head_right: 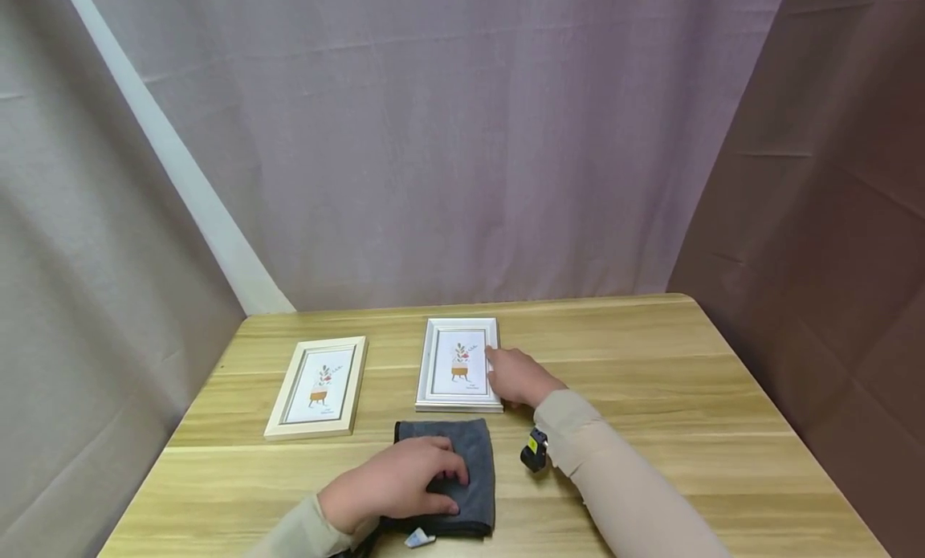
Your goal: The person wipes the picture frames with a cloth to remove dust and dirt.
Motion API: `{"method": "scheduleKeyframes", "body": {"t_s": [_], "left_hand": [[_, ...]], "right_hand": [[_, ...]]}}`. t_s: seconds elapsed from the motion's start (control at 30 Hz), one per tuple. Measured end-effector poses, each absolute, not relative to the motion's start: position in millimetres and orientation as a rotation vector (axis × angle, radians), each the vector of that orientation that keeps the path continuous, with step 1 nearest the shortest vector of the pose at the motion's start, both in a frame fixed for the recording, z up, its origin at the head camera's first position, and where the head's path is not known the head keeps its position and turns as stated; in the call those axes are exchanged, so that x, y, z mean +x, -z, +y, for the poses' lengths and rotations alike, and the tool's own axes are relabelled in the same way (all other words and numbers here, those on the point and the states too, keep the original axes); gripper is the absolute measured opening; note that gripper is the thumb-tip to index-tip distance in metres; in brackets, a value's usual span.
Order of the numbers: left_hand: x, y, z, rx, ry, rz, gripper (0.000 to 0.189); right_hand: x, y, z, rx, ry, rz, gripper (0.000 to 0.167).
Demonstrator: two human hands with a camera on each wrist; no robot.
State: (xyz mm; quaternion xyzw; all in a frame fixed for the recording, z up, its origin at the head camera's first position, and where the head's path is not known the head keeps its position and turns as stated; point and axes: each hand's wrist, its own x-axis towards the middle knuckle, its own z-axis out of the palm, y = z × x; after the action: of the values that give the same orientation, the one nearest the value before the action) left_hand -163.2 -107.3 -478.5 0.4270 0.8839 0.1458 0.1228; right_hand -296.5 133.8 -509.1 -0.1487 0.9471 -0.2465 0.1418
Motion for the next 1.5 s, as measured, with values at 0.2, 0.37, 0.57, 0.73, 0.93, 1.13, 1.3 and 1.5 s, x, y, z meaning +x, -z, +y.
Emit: {"method": "scheduleKeyframes", "body": {"t_s": [0.2,0.37,0.57,0.73,0.93,1.13,1.3,1.5], "left_hand": [[-165,482,-107,1.141,-0.456,2.717,0.026],[-166,486,-107,1.071,-0.403,2.802,0.035],[-167,492,-108,1.088,-0.390,2.805,0.036],[-167,493,-108,1.111,-0.385,2.816,0.035],[-165,495,-110,1.111,-0.416,2.817,0.034],[-164,497,-112,1.100,-0.477,2.828,0.033],[-162,494,-114,1.094,-0.533,2.859,0.030],[-161,491,-117,1.063,-0.580,2.880,0.027]], "right_hand": [[-295,506,133,-0.425,0.701,2.730,0.061],[-293,506,132,-0.418,0.705,2.751,0.061],[-292,505,134,-0.357,0.718,2.785,0.059],[-291,504,135,-0.370,0.713,2.883,0.052],[-289,502,139,-0.435,0.604,2.994,0.044],[-290,500,153,-0.392,0.587,2.995,0.043],[-293,499,170,-0.348,0.560,2.993,0.043],[-296,499,195,-0.307,0.527,3.011,0.044]]}}
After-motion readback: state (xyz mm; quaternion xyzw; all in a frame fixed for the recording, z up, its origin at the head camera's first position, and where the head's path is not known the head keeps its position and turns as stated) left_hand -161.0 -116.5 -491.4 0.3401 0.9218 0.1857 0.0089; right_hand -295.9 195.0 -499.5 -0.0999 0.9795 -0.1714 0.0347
